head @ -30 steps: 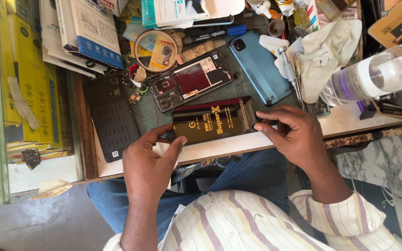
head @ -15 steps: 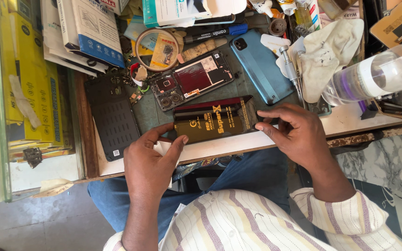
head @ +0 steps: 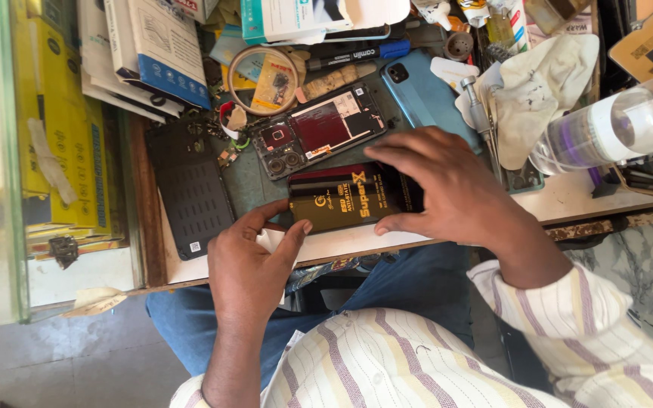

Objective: The person retrieves a battery from a box, places it on the workbench, and handles a disassembled smartphone. They use a metal spudger to pry and adjust internal components near the camera module. The person also handles a screen assembly and a phone case, moving them on the cluttered workbench.

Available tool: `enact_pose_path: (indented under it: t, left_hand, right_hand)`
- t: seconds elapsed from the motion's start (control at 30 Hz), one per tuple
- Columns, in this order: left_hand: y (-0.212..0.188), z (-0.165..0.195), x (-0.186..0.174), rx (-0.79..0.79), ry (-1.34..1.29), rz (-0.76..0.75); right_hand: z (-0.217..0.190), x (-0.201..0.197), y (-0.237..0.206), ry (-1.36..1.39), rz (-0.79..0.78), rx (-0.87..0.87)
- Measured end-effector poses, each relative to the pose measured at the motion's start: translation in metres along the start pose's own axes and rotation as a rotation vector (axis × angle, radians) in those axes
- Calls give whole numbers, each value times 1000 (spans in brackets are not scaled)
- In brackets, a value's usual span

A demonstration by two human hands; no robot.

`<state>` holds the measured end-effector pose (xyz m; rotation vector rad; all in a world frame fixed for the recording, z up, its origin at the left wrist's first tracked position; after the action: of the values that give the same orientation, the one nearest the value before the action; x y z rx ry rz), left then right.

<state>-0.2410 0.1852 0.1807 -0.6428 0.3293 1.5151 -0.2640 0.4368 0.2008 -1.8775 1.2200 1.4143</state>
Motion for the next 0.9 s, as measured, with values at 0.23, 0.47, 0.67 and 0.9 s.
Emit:
enact_pose_path:
  t: [0.23,0.47,0.67,0.9]
  left_hand:
    - [1,-3,-4,6,9,0]
    - [-1,-2,-6,41,-2,16]
    - [-2,-3,-7,64,0,22]
    - [0,-5,-7,27,27,2]
  right_hand:
    - [-1,14,19,74,-110,-59]
    - [3,23,24,98,-112,-88]
    - [3,23,24,112,-116,-76]
    - [1,24,23,116,-106,-60]
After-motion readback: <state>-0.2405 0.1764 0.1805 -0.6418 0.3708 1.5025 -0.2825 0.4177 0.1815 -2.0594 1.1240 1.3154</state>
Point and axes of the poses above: each hand's wrist, its own y-axis towards the middle knuckle, its own x-axis out of the palm, z = x × y, the point moved 4 cm from there along y, towards the middle knuckle, and after that the axes turned 2 degrees about x, right-handed, at the moved point
